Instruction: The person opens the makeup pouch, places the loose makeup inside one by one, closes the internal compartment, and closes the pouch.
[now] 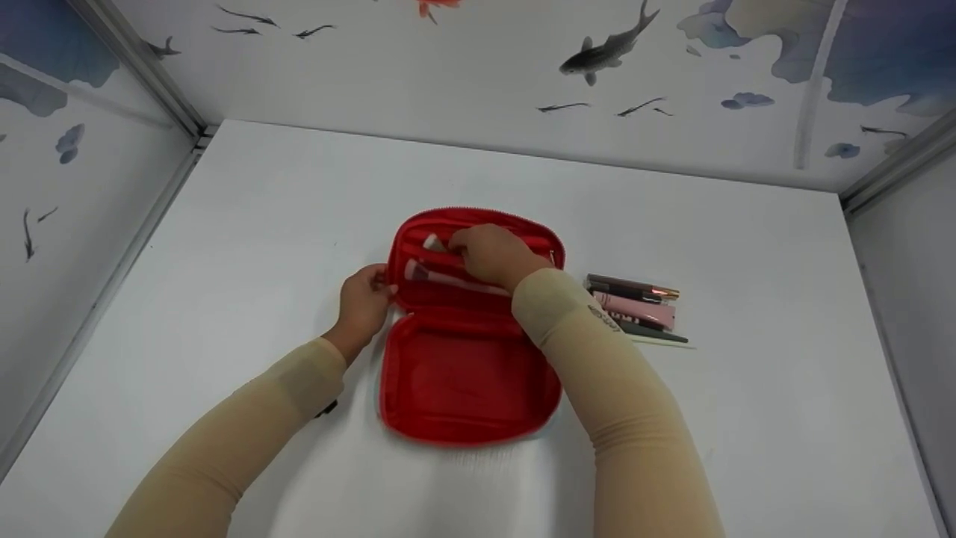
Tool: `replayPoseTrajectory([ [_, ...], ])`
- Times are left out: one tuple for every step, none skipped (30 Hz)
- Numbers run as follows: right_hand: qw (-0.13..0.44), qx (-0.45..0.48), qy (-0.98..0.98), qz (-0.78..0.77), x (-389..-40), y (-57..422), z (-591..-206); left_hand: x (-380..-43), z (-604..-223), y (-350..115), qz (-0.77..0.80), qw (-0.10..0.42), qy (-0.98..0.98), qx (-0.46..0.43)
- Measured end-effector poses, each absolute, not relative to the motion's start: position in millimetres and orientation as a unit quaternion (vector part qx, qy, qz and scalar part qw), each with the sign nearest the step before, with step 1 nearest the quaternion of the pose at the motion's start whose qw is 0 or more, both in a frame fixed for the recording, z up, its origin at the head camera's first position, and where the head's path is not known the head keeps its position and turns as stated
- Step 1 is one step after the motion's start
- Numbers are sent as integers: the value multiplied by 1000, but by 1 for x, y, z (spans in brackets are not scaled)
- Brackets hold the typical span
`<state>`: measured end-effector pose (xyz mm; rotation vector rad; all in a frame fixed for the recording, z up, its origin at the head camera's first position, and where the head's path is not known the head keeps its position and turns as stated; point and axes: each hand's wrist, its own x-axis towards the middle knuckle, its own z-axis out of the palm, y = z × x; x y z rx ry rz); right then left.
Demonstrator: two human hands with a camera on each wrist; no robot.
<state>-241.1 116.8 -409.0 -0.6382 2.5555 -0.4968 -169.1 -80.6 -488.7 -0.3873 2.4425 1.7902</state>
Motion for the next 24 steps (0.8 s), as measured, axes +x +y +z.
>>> replayPoseTrajectory([
  [226, -236, 928, -179, -241, 116, -410, -169, -489, -81, 585, 44, 800, -126],
  [226, -241, 927, -178, -241, 115, -410, -169, -489, -81, 585, 44, 800, -126],
  [226, -243, 927, -175, -241, 114, -410, -169, -488, -81, 585, 45, 800, -126],
  [228, -246, 927, -170, -241, 113, -410, -169, -488, -80, 585, 45, 800, -125],
  [231, -245, 927, -165, -240, 111, -410, -169, -488, -80, 586, 46, 799, -124],
  [235, -244, 927, -160, -240, 110, -410, -168, -488, -80, 587, 45, 799, -123],
  [240, -241, 927, -156, -240, 108, -410, -168, -488, -80, 586, 46, 799, -123],
  [246, -238, 927, -155, -240, 106, -410, -168, -488, -80, 586, 46, 799, -123],
  [251, -234, 926, -156, -240, 105, -410, -168, -488, -80, 585, 44, 800, -122],
  [256, -230, 926, -155, -239, 103, -409, -167, -488, -81, 584, 42, 802, -120],
  [259, -226, 926, -155, -239, 101, -409, -167, -488, -80, 584, 40, 802, -120],
  [262, -227, 925, -155, -239, 100, -409, -167, -488, -81, 583, 38, 803, -117],
  [264, -228, 924, -155, -239, 99, -410, -167, -488, -81, 582, 35, 805, -115],
  [267, -229, 923, -155, -239, 98, -410, -166, -488, -81, 580, 33, 806, -112],
  [269, -230, 922, -155, -239, 96, -410, -166, -488, -81, 579, 31, 807, -110],
  [271, -233, 921, -155, -240, 96, -410, -166, -487, -81, 579, 29, 808, -108],
  [272, -236, 920, -155, -240, 95, -411, -166, -487, -81, 579, 29, 808, -106],
  [273, -241, 918, -155, -241, 94, -411, -165, -487, -81, 578, 29, 809, -105],
  [273, -242, 918, -155, -241, 94, -412, -165, -487, -81, 578, 29, 809, -105],
  [273, -242, 918, -156, -241, 94, -413, -165, -488, -81, 578, 29, 809, -105],
  [273, -243, 918, -157, -242, 94, -414, -165, -487, -80, 579, 28, 808, -106],
  [272, -243, 918, -157, -242, 94, -414, -165, -488, -80, 580, 28, 807, -107],
  [271, -242, 918, -158, -242, 94, -415, -165, -487, -80, 581, 29, 806, -108],
  [270, -240, 919, -160, -242, 94, -415, -165, -488, -81, 580, 29, 807, -110],
])
